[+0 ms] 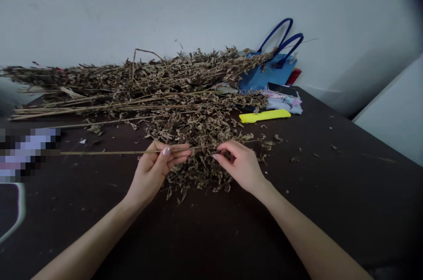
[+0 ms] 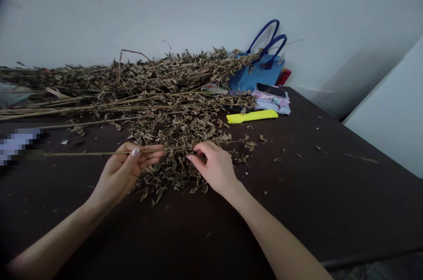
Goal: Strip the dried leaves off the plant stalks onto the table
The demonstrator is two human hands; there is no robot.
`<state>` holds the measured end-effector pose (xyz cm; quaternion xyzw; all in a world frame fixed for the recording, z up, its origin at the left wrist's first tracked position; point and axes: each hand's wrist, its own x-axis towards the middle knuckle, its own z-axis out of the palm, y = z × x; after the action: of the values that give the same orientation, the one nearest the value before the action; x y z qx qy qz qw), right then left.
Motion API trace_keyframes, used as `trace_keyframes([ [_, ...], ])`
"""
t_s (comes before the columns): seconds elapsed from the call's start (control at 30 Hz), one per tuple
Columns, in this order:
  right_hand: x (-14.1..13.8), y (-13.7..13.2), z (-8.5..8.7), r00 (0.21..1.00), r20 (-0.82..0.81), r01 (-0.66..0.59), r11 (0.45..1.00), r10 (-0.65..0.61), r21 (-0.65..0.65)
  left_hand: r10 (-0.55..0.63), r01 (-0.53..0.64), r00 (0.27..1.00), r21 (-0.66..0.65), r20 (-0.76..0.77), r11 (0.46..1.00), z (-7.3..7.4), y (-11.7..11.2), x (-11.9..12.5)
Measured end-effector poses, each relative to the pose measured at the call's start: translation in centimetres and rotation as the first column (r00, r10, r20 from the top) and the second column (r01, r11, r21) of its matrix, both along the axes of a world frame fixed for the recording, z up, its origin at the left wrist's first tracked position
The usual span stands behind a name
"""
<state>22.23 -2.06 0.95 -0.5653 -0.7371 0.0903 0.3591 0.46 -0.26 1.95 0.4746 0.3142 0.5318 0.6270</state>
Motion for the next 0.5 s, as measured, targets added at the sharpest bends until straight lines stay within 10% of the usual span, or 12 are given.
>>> trace_keyframes([
  [0.5, -0.15, 0.3, -0.87, 0.997, 0.038, 0.07, 0.997, -0.072, 0.043, -0.033, 0.035, 0.999, -0.032, 0.036, 0.999, -0.04, -0.41, 0.33],
])
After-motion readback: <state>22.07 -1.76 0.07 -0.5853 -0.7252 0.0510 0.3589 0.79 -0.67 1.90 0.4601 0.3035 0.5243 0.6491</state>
